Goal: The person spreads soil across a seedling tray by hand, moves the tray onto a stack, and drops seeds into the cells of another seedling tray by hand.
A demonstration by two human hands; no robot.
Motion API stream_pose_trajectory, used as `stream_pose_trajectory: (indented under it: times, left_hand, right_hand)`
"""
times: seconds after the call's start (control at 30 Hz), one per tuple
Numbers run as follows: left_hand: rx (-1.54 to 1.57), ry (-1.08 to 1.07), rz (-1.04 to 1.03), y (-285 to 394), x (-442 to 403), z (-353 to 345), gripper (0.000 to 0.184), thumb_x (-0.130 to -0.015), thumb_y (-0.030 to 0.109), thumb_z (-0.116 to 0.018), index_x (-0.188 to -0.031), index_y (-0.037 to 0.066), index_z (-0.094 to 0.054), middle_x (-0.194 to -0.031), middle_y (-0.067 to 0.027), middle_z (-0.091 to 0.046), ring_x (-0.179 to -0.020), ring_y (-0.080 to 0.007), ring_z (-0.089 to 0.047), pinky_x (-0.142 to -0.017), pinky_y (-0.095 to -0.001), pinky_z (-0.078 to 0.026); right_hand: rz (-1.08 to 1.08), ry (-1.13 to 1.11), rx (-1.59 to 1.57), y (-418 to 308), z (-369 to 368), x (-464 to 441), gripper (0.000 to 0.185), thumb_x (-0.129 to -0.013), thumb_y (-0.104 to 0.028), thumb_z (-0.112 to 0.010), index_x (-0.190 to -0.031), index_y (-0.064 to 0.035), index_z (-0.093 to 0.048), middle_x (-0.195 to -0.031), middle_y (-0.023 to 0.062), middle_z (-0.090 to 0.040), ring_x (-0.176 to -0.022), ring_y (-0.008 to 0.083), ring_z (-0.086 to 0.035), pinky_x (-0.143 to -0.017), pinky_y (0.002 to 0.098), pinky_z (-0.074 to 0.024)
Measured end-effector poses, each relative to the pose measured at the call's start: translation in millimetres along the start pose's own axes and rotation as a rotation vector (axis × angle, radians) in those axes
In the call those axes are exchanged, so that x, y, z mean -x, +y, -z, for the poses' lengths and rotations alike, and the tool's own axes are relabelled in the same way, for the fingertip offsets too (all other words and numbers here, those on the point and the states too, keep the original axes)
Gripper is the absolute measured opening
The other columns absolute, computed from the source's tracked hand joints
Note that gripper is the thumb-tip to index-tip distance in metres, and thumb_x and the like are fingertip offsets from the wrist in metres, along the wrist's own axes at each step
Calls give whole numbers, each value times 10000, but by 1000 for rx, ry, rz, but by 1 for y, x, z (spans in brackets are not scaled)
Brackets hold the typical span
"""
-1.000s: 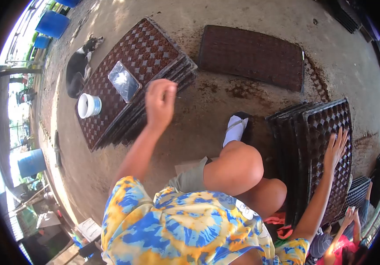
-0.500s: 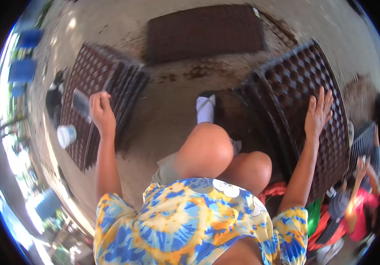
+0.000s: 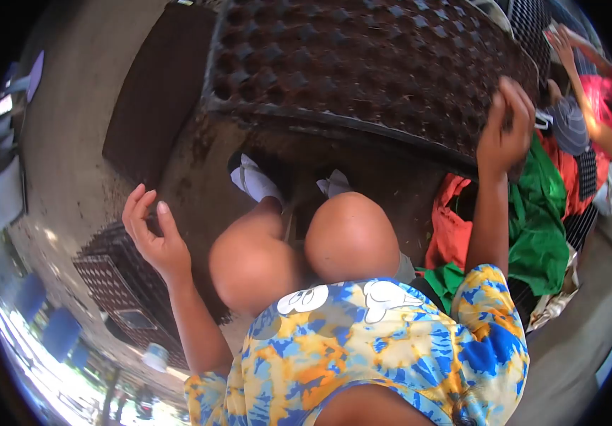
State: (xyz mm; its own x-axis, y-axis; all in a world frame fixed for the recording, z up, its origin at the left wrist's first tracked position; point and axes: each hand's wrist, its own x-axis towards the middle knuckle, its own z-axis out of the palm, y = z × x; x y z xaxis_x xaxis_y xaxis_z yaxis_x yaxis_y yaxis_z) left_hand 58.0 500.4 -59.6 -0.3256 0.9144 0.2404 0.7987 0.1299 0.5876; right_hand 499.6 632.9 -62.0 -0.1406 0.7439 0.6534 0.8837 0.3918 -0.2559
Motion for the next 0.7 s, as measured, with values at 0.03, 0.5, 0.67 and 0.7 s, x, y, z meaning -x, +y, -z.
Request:
stream_pose_trajectory:
  times: [0.03,0.5,0.67,0.7]
  left_hand:
    - [-9,-7,-63,8,-7,-1,174,-851,26,-544,-1022,0,-562,-1166,-117,-524,-1050,-239,-498,-879,-339,-406]
    - [72,-56,-524,128,-105,-67,214,-816,84,-613,-1025,46,-599,-1174,-124,-525,-1097,-267,-501,-941,-365,-387]
    - [240,-206,-652,172,-151,-147,257,-816,204,-631,-1033,69,-605,-1171,-148,-531,-1106,-320,-483,-951,-374,-357]
    - [212,-247,-653,175,-155,-166,297,-818,244,-629,-1059,74,-593,-1193,-147,-516,-1123,-320,-469,-959,-387,-343]
  right_hand:
    - [38,-3,-18,-9,17,13,213,-803,-89,-649,-1006,-59,-592,-977,100,-618,-890,251,-579,-758,366,-448]
    - [-804,-1202,-415,-30,-178,300,415,-863,-246,-537,-1235,-68,-488,-1209,225,-512,-1153,351,-480,-965,446,-382]
    - [-1042,-903,-457,-74,-282,233,424,-861,-245,-534,-1242,-65,-481,-1217,227,-507,-1155,354,-477,-970,449,-376]
    - [-1065,-876,-452,-78,-299,225,426,-860,-244,-533,-1243,-64,-480,-1219,228,-506,-1155,355,-477,-972,449,-375]
